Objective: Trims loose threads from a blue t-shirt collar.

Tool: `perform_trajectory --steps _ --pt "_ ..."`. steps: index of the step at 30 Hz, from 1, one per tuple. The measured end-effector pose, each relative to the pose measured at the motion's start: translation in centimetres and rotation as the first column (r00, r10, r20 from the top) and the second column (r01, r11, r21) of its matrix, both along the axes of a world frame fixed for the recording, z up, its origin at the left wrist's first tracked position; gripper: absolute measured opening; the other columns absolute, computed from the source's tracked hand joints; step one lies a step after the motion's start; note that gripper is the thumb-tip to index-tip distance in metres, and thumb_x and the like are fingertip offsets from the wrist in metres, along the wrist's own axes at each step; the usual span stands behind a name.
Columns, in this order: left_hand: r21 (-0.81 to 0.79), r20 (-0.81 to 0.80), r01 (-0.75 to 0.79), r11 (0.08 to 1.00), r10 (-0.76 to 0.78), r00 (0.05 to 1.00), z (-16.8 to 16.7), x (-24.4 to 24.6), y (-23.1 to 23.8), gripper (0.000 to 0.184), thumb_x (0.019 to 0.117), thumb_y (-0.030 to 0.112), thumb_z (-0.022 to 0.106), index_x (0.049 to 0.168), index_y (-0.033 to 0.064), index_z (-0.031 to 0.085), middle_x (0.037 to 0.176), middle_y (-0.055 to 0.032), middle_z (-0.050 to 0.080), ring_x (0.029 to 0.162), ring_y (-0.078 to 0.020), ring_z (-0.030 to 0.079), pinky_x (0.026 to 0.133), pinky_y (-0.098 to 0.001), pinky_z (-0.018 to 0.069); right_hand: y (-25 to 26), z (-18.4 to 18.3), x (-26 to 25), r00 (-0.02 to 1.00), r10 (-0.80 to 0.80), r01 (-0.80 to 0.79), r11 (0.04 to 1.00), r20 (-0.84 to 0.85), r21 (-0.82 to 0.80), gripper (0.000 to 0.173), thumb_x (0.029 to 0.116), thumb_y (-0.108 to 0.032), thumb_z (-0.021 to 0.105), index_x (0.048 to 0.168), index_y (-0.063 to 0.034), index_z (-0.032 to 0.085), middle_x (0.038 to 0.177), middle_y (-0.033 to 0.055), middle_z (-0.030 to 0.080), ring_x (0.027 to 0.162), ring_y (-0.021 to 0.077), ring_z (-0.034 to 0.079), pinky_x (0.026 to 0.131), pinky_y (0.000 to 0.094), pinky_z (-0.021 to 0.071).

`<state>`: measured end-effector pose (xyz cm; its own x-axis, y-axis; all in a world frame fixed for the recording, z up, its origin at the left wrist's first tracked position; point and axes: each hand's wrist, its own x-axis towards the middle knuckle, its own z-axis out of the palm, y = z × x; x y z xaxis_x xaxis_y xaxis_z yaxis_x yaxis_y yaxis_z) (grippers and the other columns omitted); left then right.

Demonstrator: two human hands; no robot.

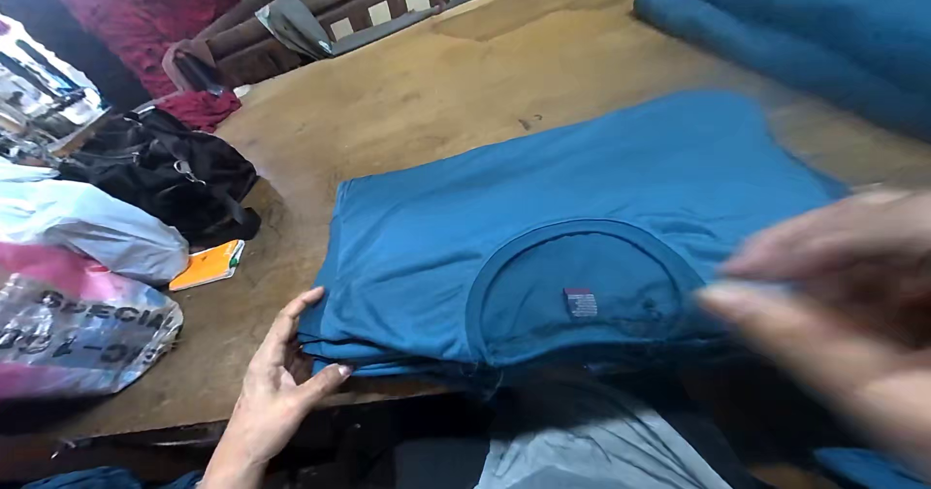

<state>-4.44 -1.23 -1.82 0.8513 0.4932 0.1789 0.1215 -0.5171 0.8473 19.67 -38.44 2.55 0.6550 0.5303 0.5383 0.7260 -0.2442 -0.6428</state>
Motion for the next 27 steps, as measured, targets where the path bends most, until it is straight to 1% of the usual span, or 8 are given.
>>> perform_trajectory --steps 4,7,10,14,18,21,24,27 --pt "0.089 0.039 -0.079 0.993 0.076 0.996 -1.9 0.0 -0.2 0.064 0.0660 0.025 0.086 0.126 0.0243 0.063 0.110 0.0041 0.071 0.096 -0.0114 0.071 0.079 -0.0295 0.0624 8.2 -2.9 -5.8 0.897 0.317 -0.262 0.943 0.308 -0.205 0.043 0.0949 -0.033 0.066 0.136 -0.0215 0.062 0.126 0.0201 0.061 0.084 0.0277 0.069 0.056 0.0381 0.0551" --pt "0.238 0.124 -0.133 0.962 0.105 0.987 -1.4 0.7 0.3 0.036 0.0687 0.007 0.075 0.102 0.0189 0.069 0.092 0.0071 0.070 0.080 -0.0045 0.068 0.066 -0.0221 0.0588 12.8 -4.5 -5.3 0.859 0.357 -0.285 0.929 0.368 -0.237 0.039 0.0862 -0.020 0.073 0.125 -0.0149 0.070 0.104 0.0114 0.059 0.067 0.0203 0.062 0.047 0.0334 0.0508" --pt "0.445 0.230 -0.168 0.879 0.069 0.971 -0.6 1.2 1.1 0.015 0.0763 0.001 0.067 0.080 0.0128 0.058 0.088 0.0031 0.059 0.081 -0.0054 0.058 0.068 -0.0211 0.0502 14.0 -4.5 -3.7 0.788 0.472 -0.400 0.881 0.395 -0.252 0.003 0.0845 -0.009 0.067 0.085 -0.0119 0.066 0.079 0.0021 0.057 0.061 0.0153 0.058 0.047 0.0311 0.0464" --pt "0.469 0.228 -0.185 0.864 0.084 0.970 -3.8 1.0 2.2 0.025 0.0735 -0.002 0.058 0.063 0.0134 0.042 0.076 0.0016 0.048 0.072 -0.0071 0.048 0.061 -0.0209 0.0389 12.9 -7.0 -4.6 0.731 0.610 -0.496 0.783 0.306 -0.375 0.009 0.0922 -0.007 0.060 0.093 -0.0144 0.065 0.087 0.0017 0.060 0.070 0.0160 0.061 0.050 0.0315 0.0486" --pt "0.523 -0.027 -0.102 0.846 0.136 0.990 -2.8 -0.2 3.4 0.015 0.0752 0.004 0.060 0.072 0.0149 0.050 0.080 0.0026 0.053 0.071 -0.0083 0.054 0.058 -0.0257 0.0459 11.6 -5.9 -4.1 0.715 0.696 -0.645 0.692 0.064 -0.324 0.017 0.0883 -0.022 0.067 0.104 -0.0151 0.067 0.095 0.0008 0.060 0.077 0.0123 0.061 0.057 0.0292 0.0501" --pt "0.679 -0.133 -0.055 0.732 0.197 0.971 1.2 -1.7 3.8 0.013 0.0871 -0.001 0.056 0.094 -0.0050 0.066 0.101 -0.0231 0.064 0.091 -0.0385 0.066 0.075 -0.0574 0.0559 8.3 -2.2 -1.6 0.702 0.706 -0.709 0.705 -0.095 -0.001 0.014 0.0973 -0.016 0.064 0.107 -0.0105 0.072 0.098 -0.0014 0.066 0.083 0.0044 0.062 0.068 0.0200 0.0552" --pt "0.600 0.076 -0.176 0.780 0.163 0.984 4.1 -1.3 1.1 0.035 0.0961 0.017 0.054 0.119 -0.0094 0.057 0.132 -0.0225 0.056 0.120 -0.0236 0.059 0.098 -0.0360 0.0535 3.7 1.5 2.6 0.952 0.306 -0.306 0.952 0.009 0.014 0.018 0.1047 -0.020 0.056 0.111 -0.0128 0.071 0.092 -0.0087 0.066 0.074 -0.0031 0.060 0.064 0.0136 0.0520" --pt "0.621 0.062 -0.042 0.783 0.005 0.998 3.1 1.5 -3.6 0.056 0.1006 0.040 0.061 0.148 0.0118 0.051 0.162 -0.0170 0.033 0.149 -0.0297 0.035 0.118 -0.0512 0.0360 0.5 -0.5 8.3 0.950 -0.183 0.207 0.976 0.251 -0.070 0.026 0.1087 -0.023 0.048 0.121 -0.0071 0.065 0.089 0.0052 0.064 0.070 0.0110 0.059 0.064 0.0297 0.0515"
